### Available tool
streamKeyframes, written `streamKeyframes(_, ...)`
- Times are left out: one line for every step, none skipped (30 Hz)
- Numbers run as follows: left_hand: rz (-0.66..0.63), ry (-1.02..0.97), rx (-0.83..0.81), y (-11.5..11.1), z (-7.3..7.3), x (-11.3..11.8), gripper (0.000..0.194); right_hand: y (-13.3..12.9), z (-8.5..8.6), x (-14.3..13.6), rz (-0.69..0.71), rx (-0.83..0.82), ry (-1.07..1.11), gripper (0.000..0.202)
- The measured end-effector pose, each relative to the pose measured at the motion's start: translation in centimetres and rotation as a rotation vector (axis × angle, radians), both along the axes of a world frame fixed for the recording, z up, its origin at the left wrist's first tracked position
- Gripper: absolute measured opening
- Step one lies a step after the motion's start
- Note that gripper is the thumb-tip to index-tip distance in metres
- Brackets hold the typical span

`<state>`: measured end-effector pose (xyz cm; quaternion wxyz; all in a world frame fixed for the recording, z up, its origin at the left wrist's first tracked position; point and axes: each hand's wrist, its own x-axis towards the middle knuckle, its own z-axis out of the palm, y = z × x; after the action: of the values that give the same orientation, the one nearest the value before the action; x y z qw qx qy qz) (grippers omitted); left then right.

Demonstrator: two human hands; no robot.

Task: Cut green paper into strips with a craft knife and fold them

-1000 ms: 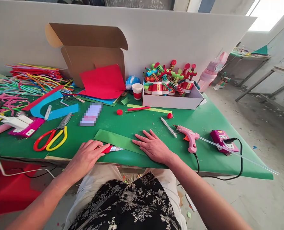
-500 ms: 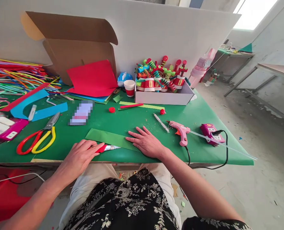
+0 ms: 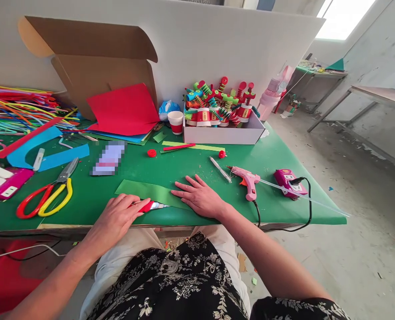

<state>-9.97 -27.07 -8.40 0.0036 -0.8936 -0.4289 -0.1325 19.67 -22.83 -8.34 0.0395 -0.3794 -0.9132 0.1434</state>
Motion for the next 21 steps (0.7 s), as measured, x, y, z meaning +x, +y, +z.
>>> streamKeyframes(0.0,0.002,-0.006,-0.1,0.0,0.1,0.034,0.0,0.0,0.0,0.001,-0.001,-0.005,0.045)
streamKeyframes(0.001,0.004,-0.01,-0.1,0.0,0.1,0.035,0.0,0.0,0.0,0.002,-0.001,-0.009,0.045)
streamKeyframes(0.002,0.005,-0.012,-0.2,0.0,0.1,0.035,0.0,0.0,0.0,0.002,-0.001,-0.01,0.045)
streamKeyframes(0.004,0.004,-0.01,-0.2,0.0,0.2,0.035,0.0,-0.1,0.0,0.004,-0.001,-0.011,0.045)
streamKeyframes(0.003,0.003,-0.006,-0.3,0.0,0.3,0.035,0.0,-0.1,0.0,0.004,0.001,-0.011,0.045)
streamKeyframes(0.0,0.0,0.0,-0.2,0.0,0.4,0.034,0.0,-0.1,0.0,0.004,0.004,-0.011,0.046)
streamKeyframes(-0.004,-0.002,0.004,-0.2,0.0,0.5,0.034,0.0,-0.1,0.0,0.003,0.008,-0.009,0.046)
streamKeyframes(-0.008,-0.003,0.006,-0.1,-0.1,0.8,0.034,0.0,-0.2,0.0,0.001,0.012,-0.008,0.045)
streamKeyframes(-0.012,-0.005,0.007,-0.1,-0.1,1.0,0.033,-0.1,-0.2,-0.1,0.0,0.015,-0.007,0.045)
streamKeyframes(-0.016,-0.008,0.007,0.0,-0.2,1.2,0.033,-0.1,-0.2,-0.1,-0.003,0.016,-0.007,0.045)
streamKeyframes(-0.02,-0.01,0.007,0.0,-0.2,1.3,0.034,-0.1,-0.2,-0.1,-0.003,0.016,-0.008,0.045)
streamKeyframes(-0.023,-0.012,0.004,-0.1,-0.3,1.4,0.034,-0.1,-0.1,-0.1,-0.003,0.015,-0.009,0.045)
streamKeyframes(-0.025,-0.011,-0.001,-0.1,-0.3,1.4,0.034,-0.1,-0.1,-0.1,-0.001,0.013,-0.01,0.045)
streamKeyframes(-0.025,-0.01,-0.006,-0.2,-0.3,1.4,0.034,-0.1,-0.1,-0.1,0.0,0.013,-0.01,0.045)
streamKeyframes(-0.023,-0.009,-0.009,-0.3,-0.3,1.5,0.034,-0.1,-0.1,-0.1,0.0,0.013,-0.009,0.045)
streamKeyframes(-0.018,-0.008,-0.008,-0.4,-0.2,1.5,0.033,-0.1,-0.2,-0.1,-0.001,0.014,-0.005,0.045)
streamKeyframes(-0.012,-0.006,-0.006,-0.4,-0.2,1.6,0.033,-0.1,-0.2,0.0,-0.003,0.013,-0.002,0.045)
streamKeyframes(-0.009,-0.005,-0.005,-0.4,-0.1,1.7,0.033,-0.1,-0.2,0.0,-0.005,0.014,0.001,0.045)
streamKeyframes(-0.009,-0.005,-0.004,-0.4,-0.1,2.0,0.032,-0.1,-0.3,0.0,-0.007,0.015,0.002,0.045)
streamKeyframes(-0.013,-0.005,-0.007,-0.4,-0.1,2.2,0.032,-0.1,-0.3,0.0,-0.008,0.018,0.002,0.045)
streamKeyframes(-0.019,-0.006,-0.01,-0.4,-0.1,2.4,0.032,-0.1,-0.4,0.0,-0.007,0.021,0.002,0.045)
